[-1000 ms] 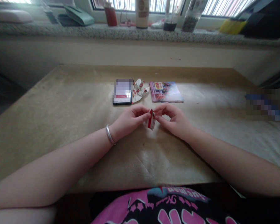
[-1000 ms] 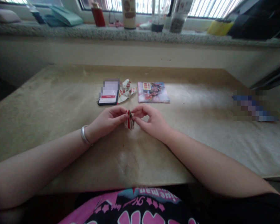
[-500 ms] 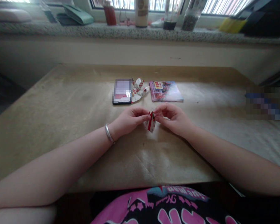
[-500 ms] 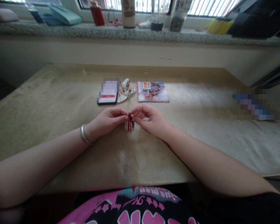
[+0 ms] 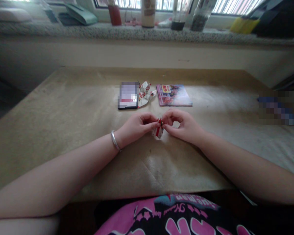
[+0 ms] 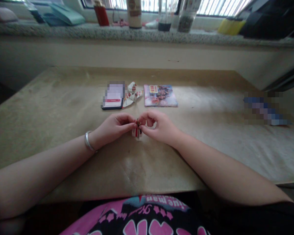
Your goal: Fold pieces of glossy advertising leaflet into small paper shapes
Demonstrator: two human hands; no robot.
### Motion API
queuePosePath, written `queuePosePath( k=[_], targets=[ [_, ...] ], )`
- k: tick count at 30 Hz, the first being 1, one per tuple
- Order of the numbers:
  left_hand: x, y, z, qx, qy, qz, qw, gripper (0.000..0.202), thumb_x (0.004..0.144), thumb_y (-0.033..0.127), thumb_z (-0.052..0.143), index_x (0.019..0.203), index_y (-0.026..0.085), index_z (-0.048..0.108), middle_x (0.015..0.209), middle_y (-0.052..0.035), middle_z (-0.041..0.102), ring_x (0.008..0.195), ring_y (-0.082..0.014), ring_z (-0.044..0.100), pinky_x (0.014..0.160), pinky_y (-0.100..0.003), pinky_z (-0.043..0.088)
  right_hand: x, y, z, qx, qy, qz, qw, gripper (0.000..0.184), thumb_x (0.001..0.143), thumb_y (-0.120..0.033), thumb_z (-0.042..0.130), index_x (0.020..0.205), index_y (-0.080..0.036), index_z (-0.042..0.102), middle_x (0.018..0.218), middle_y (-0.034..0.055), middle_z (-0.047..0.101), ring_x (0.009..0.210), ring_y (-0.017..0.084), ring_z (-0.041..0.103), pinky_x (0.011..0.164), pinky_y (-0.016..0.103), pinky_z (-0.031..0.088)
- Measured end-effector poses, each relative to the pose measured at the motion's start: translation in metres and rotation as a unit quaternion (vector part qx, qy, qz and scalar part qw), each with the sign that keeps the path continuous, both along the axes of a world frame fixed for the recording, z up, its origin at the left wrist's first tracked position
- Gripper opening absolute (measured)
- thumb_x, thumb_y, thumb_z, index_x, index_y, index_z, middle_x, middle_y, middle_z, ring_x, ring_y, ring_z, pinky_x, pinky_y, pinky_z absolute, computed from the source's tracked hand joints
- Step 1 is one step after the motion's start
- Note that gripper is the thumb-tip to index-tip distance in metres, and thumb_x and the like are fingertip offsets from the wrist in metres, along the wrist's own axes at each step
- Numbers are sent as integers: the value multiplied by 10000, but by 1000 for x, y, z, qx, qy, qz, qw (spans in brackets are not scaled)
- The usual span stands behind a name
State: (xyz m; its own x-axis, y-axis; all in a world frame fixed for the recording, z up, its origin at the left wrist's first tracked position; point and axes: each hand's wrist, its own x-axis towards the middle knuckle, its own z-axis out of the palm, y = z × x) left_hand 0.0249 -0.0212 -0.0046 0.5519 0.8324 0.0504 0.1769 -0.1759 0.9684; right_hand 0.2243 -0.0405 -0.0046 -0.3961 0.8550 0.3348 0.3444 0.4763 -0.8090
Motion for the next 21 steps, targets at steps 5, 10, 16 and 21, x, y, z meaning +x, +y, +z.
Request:
queuePosePath(
  k=[5, 10, 16, 21],
  targets=[
    [-1, 0, -1, 11, 6, -1, 1000, 214, 773, 339, 674, 756, 127, 648, 706, -8, 652, 647, -99, 567, 621, -217, 449, 1, 3, 1, -77, 20, 10, 997, 155, 769, -315, 644, 812, -168, 625, 639, -22, 531, 571, 107, 446, 557, 265, 372],
    [-1, 0, -3, -3, 4, -21, 1000, 211, 772, 332, 679, 744, 130, 629, 682, 1, 638, 625, -97, 565, 621, -223, 458, 4, 7, 0, -169, 58, 56, 982, 181, 755, -347, 671, 779, -178, 610, 641, -27, 554, 565, 99, 450, 533, 245, 343],
    [0, 1, -3, -14, -21, -43, 999, 245, 775, 363, 696, 763, 131, 620, 703, -7, 642, 643, -102, 571, 630, -231, 465, 4, 5, -1, -162, 68, 73, 982, 170, 771, -345, 661, 786, -195, 583, 647, -28, 539, 582, 106, 462, 534, 240, 365],
    [1, 0, -2, -12, -49, -28, 998, 268, 806, 389, 671, 824, 135, 590, 740, -3, 637, 659, -91, 575, 627, -215, 454, 0, 5, -6, -103, 87, 9, 991, 110, 751, -272, 638, 769, -211, 550, 649, -26, 520, 627, 117, 479, 544, 238, 386]
  ],
)
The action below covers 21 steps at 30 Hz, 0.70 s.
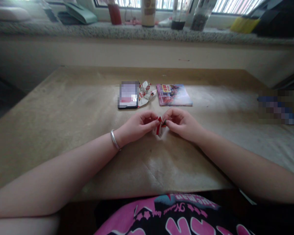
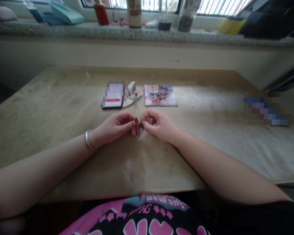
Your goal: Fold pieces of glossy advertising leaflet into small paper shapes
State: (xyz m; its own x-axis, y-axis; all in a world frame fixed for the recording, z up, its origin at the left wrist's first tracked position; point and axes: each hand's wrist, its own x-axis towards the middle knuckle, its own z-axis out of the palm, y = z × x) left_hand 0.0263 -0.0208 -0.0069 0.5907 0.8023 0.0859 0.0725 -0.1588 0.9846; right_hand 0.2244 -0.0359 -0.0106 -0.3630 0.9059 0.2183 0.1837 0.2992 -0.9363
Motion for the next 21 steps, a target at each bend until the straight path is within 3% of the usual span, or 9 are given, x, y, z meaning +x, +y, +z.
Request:
queuePosePath(
  k=[5, 10, 13, 18, 21],
  targets=[
    [2, -2, -2, -16, 9, -5, 1000, 211, 842, 343, 613, 859, 146, 539, 681, 10, 625, 590, -90, 580, 537, -193, 426, -4, -1, 2, -1, 3, -35, 999, 106, 715, -215, 608, 730, -216, 503, 655, -23, 541, 609, 113, 487, 534, 239, 386],
    [5, -2, -1, -16, -11, 42, 999, 163, 796, 225, 611, 753, 151, 473, 842, -21, 655, 649, -66, 593, 582, -178, 476, -6, -2, 6, -35, 18, -38, 998, 164, 696, -229, 599, 696, -223, 435, 628, -35, 546, 539, 90, 460, 481, 219, 339],
    [7, -4, 0, -21, -2, 58, 998, 142, 789, 211, 615, 781, 147, 489, 796, -1, 628, 651, -69, 600, 585, -174, 478, -8, -1, 4, -41, 29, -35, 998, 163, 682, -216, 617, 739, -216, 464, 631, -51, 535, 521, 72, 441, 477, 208, 336],
    [8, -8, 1, -35, -23, 51, 998, 217, 802, 173, 565, 1004, 167, 485, 835, 8, 640, 719, -102, 627, 642, -214, 497, -8, -1, 1, -4, 31, -20, 999, 188, 704, -192, 600, 888, -206, 563, 663, -49, 555, 553, 78, 473, 506, 213, 365],
    [7, -9, 2, 0, 8, 41, 999, 80, 812, 163, 534, 890, 153, 547, 802, 15, 618, 723, -89, 587, 682, -209, 475, -6, -2, 1, 33, -18, -36, 999, 119, 723, -179, 577, 837, -201, 600, 646, -36, 555, 571, 89, 478, 514, 222, 373]
  ],
)
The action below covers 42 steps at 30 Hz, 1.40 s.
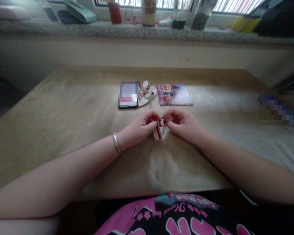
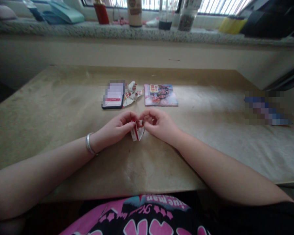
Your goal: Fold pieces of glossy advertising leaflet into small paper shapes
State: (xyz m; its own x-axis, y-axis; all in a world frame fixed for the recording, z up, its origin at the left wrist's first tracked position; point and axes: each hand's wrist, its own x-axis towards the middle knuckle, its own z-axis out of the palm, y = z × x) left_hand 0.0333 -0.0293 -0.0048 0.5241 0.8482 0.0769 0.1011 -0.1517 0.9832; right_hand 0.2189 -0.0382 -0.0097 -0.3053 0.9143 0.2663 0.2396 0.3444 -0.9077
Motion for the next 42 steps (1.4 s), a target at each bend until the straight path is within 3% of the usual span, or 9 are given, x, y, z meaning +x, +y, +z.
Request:
queuePosePath(
  k=[2, 6, 11, 18, 26, 34, 42],
  targets=[
    [0, 0, 0, 3, 10, -4, 1000, 85, 831, 235, 560, 829, 150, 551, 780, 16, 598, 707, -89, 572, 671, -208, 467, 1, -1, 1, 19, -29, -2, 999, 107, 722, -169, 576, 821, -196, 607, 649, -31, 569, 573, 92, 490, 523, 224, 392],
    [-1, 0, -2, -21, 9, -16, 1000, 313, 779, 406, 686, 861, 162, 508, 712, 42, 547, 589, -79, 535, 549, -196, 428, 2, -3, 5, 63, -75, 10, 995, 107, 727, -155, 585, 823, -192, 616, 682, -17, 605, 584, 98, 526, 540, 227, 435],
    [1, -1, -2, -26, 25, 10, 999, 344, 767, 331, 692, 995, 166, 494, 737, 43, 567, 575, -71, 518, 536, -196, 415, 4, -4, 10, 147, -127, 2, 981, 89, 769, -152, 582, 827, -195, 635, 714, 5, 621, 595, 105, 542, 511, 225, 436],
    [1, -1, 6, -63, 47, -25, 997, 206, 771, 283, 676, 855, 144, 548, 616, 56, 544, 519, -61, 513, 484, -173, 401, 10, -3, 13, 218, -195, 17, 956, 87, 830, -168, 573, 838, -211, 648, 770, 20, 643, 646, 124, 551, 579, 256, 448],
    [0, 1, 9, -92, 51, -53, 993, 261, 736, 341, 743, 776, 136, 585, 628, 12, 643, 558, -101, 613, 536, -207, 488, 12, -5, 13, 313, -260, 9, 914, 87, 885, -221, 554, 840, -213, 628, 809, 48, 664, 764, 176, 597, 707, 314, 465],
    [0, 0, 9, -91, 42, -58, 993, 245, 751, 313, 734, 778, 137, 566, 621, 22, 626, 544, -89, 602, 530, -197, 485, 10, -8, 14, 331, -276, -10, 902, 79, 877, -215, 555, 815, -226, 602, 776, 33, 666, 741, 171, 596, 691, 300, 457],
    [-3, 1, 8, -110, 57, -86, 989, 156, 776, 251, 666, 770, 133, 565, 631, 28, 603, 538, -79, 577, 527, -191, 461, 14, -7, 11, 312, -255, 62, 913, 67, 824, -159, 565, 855, -198, 610, 840, 49, 683, 774, 169, 610, 689, 288, 479]
  ],
)
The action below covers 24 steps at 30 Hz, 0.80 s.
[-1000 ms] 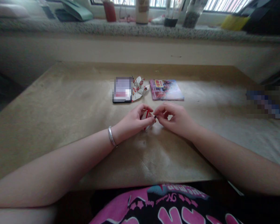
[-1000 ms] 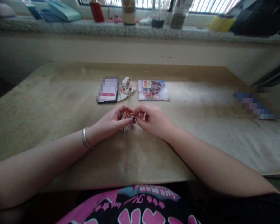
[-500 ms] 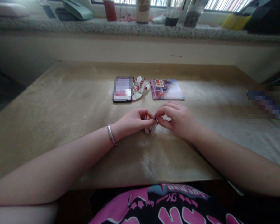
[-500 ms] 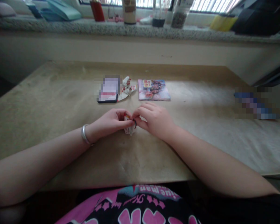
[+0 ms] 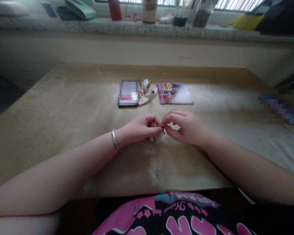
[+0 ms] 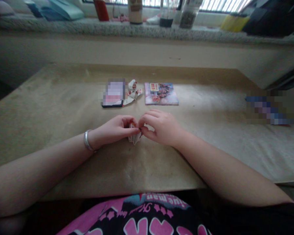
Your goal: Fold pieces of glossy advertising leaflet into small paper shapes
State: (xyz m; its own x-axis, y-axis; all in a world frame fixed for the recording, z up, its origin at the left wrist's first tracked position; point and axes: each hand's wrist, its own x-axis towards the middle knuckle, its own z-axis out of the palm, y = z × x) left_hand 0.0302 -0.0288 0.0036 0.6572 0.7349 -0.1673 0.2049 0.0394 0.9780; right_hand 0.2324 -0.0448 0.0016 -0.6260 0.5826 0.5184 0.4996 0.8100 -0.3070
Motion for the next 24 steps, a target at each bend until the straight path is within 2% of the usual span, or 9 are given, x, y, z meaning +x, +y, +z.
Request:
queuePosePath(
  k=[3, 8, 14, 16, 21, 24],
  targets=[
    [-1, 0, 0, 10, 16, 4, 1000, 149, 777, 251, 663, 777, 129, 577, 641, 29, 598, 546, -76, 564, 534, -190, 448, 5, 3, -1, -28, -6, 21, 999, 64, 830, -171, 580, 875, -190, 621, 846, 51, 681, 771, 161, 609, 657, 266, 478],
    [-1, -1, 1, 44, 43, 8, 998, 155, 774, 261, 670, 772, 123, 600, 649, 23, 603, 560, -67, 534, 546, -182, 430, 7, 5, 0, -13, -14, 23, 1000, 58, 873, -213, 592, 848, -190, 640, 804, 45, 677, 745, 154, 602, 651, 263, 469],
    [0, 0, 1, 20, 10, 21, 1000, 151, 775, 253, 667, 775, 125, 589, 610, 27, 600, 525, -71, 552, 511, -174, 440, 2, 1, 2, 19, 7, -18, 1000, 69, 846, -216, 615, 788, -187, 637, 772, 48, 692, 726, 170, 623, 670, 295, 480],
    [0, 0, -1, 26, 0, 27, 999, 154, 769, 254, 670, 773, 125, 586, 600, 30, 594, 513, -67, 548, 500, -168, 437, 1, -1, 2, 10, 20, -28, 999, 54, 833, -204, 616, 788, -188, 639, 780, 52, 702, 735, 175, 637, 677, 302, 491],
    [-1, -1, -3, 72, 7, 46, 996, 161, 779, 276, 654, 770, 132, 584, 564, 38, 573, 489, -64, 530, 463, -157, 409, 1, -2, 2, -23, 49, 0, 999, 47, 824, -184, 619, 835, -208, 657, 881, 47, 739, 809, 175, 668, 739, 310, 520],
    [0, -2, -3, 101, 11, 66, 993, 144, 787, 268, 636, 770, 135, 584, 548, 45, 559, 484, -61, 524, 454, -148, 398, 0, -1, 1, -43, 68, -23, 997, 45, 812, -176, 629, 815, -211, 658, 859, 42, 735, 792, 167, 660, 680, 289, 517]
  ],
)
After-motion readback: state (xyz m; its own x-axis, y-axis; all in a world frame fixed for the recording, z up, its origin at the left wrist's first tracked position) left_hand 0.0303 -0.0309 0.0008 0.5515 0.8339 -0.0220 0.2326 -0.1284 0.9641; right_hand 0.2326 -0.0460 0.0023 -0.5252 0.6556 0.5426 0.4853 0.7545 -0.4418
